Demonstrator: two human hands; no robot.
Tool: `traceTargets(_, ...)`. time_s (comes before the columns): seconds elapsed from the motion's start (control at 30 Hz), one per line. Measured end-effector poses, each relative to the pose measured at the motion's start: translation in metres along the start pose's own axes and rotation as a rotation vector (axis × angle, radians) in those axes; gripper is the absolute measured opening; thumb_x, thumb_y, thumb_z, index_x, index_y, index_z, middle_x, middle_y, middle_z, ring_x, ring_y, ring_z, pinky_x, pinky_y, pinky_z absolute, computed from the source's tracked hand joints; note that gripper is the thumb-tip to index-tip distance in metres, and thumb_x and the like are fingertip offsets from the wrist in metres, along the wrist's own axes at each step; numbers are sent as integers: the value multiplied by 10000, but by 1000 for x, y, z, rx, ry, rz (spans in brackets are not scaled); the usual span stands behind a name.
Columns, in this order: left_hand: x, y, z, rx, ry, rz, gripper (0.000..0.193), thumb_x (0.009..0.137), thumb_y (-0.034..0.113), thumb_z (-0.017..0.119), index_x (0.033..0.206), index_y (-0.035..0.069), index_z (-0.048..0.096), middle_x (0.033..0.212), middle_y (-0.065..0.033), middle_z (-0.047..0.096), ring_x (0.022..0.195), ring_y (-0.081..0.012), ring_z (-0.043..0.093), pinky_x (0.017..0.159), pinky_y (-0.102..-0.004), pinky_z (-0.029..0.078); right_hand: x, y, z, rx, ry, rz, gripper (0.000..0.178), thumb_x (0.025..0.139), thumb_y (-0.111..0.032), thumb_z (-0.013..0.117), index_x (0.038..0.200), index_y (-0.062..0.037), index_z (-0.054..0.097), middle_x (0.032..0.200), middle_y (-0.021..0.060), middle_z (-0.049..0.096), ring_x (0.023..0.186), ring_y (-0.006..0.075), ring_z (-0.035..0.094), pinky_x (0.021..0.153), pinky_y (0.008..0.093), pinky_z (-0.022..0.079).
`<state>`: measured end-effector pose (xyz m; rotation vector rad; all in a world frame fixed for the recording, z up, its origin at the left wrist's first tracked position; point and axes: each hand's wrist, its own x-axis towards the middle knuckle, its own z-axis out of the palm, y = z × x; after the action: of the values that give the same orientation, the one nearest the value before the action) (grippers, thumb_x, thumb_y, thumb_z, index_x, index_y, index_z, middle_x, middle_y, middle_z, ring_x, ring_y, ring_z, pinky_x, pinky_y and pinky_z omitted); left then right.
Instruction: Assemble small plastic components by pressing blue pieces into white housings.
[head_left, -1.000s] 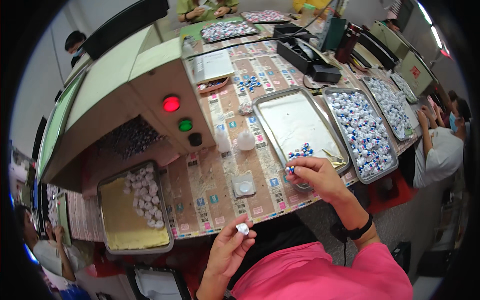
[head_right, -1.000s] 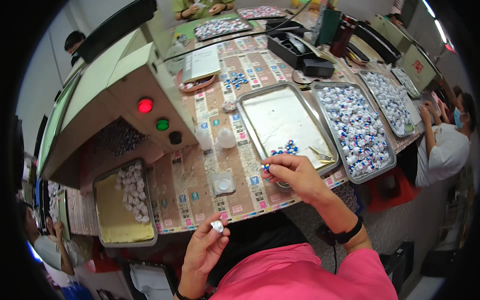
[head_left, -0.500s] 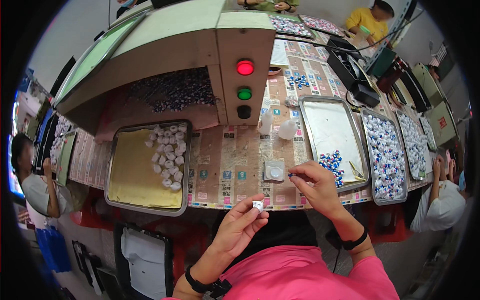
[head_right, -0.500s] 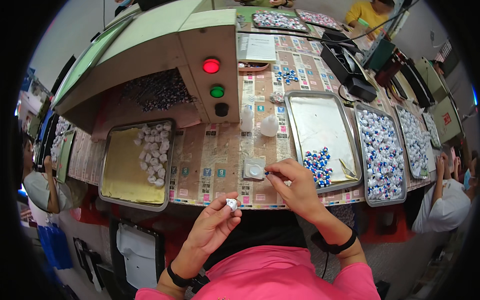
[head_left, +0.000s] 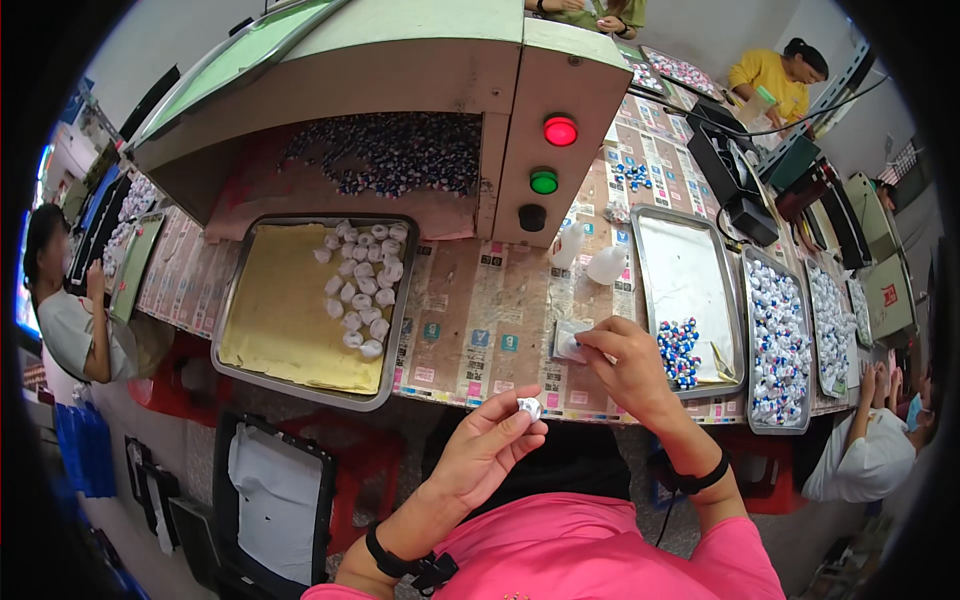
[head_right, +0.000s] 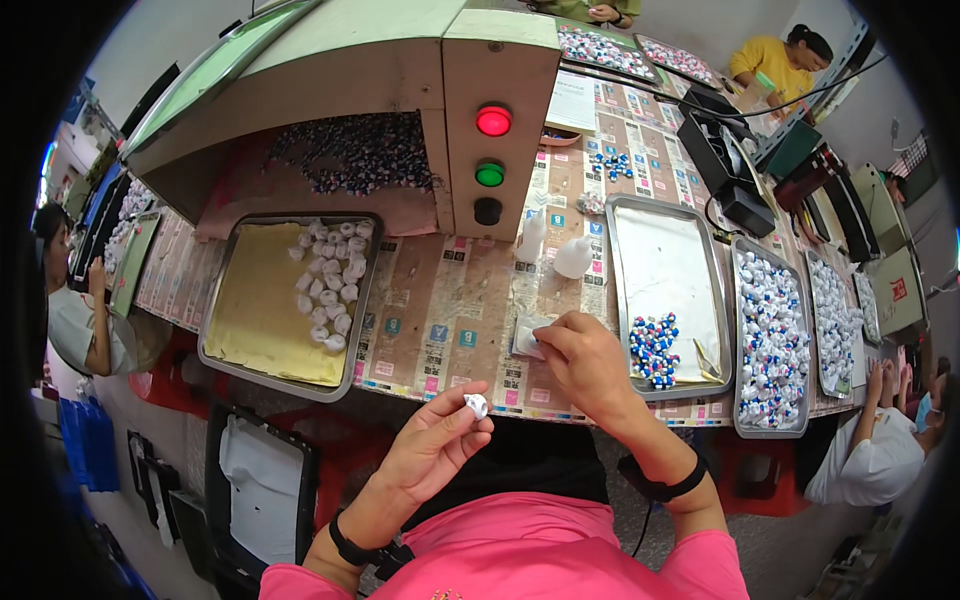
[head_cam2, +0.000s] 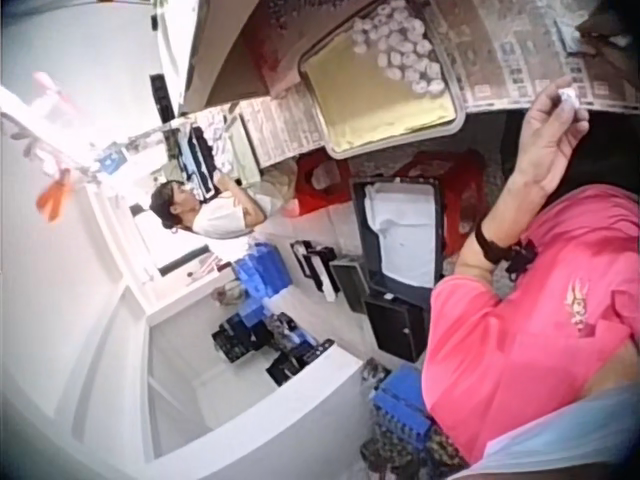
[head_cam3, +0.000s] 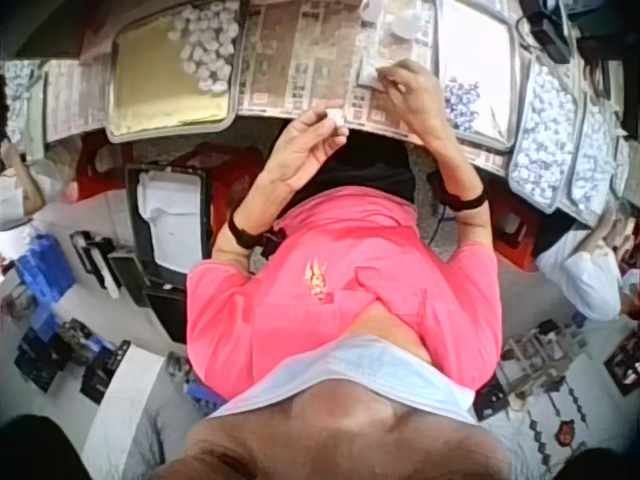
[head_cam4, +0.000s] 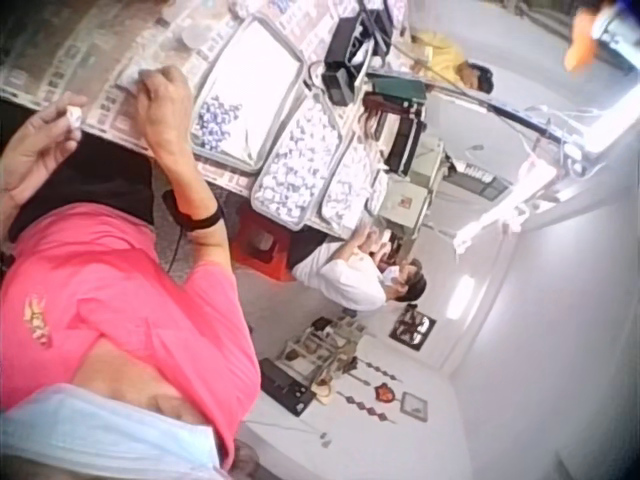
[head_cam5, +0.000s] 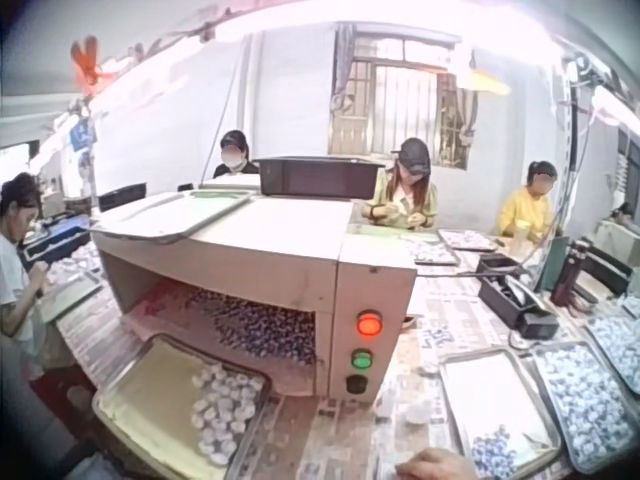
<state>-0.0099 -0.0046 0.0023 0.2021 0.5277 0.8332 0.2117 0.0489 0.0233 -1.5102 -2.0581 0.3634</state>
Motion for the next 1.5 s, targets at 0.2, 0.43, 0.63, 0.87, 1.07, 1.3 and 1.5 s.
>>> traceTargets(0.2,2,-1,0,3,1,4,357,916,51,547,1267,22,492,1004,-48,616,899,-129,614,785,-250,529,-4,-1,-4,116,37,68,151,748,-26,651,893,-35,692,814,113,617,760,287,612,678,360,485)
traceTargets(0.43,3,-4,0,14,13,-7,355,916,47,544,1266,19,491,999,-47,617,899,-126,615,785,-250,530,-10,2,-6,97,17,86,146,751,-26,652,891,-29,692,798,121,615,741,289,612,670,360,483)
traceTargets(0.63,6,-5,4,26,32,-5,361,916,47,545,1271,24,485,1034,-54,612,922,-132,615,801,-251,531,-16,-3,-10,116,31,90,140,751,-24,661,888,-22,691,790,117,618,726,272,614,658,345,482)
traceTargets(0.87,10,-10,6,33,53,8,336,906,43,560,1237,28,500,1069,-84,606,978,-171,618,839,-268,537,-32,-34,-19,524,-1,108,189,776,-4,682,964,-18,693,857,111,657,727,145,625,611,239,495)
traceTargets(1.07,10,-11,8,75,44,6,313,902,45,568,1210,32,516,1054,-100,613,965,-180,629,840,-276,542,-40,-41,-18,611,-40,121,205,777,1,686,980,-26,696,864,112,656,738,150,628,628,243,504)
traceTargets(1.3,9,-13,6,175,20,48,305,875,36,609,1176,12,560,1011,-91,623,917,-153,626,821,-256,527,-42,-42,-13,616,-38,156,183,745,-7,719,925,-33,713,813,83,672,724,159,627,635,260,489)
traceTargets(1.5,8,-13,10,406,18,210,280,825,-3,656,1101,9,615,949,-111,659,836,-177,659,771,-296,559,-46,-38,-13,601,-58,47,186,737,14,722,917,-26,698,806,89,648,710,160,634,584,247,481)
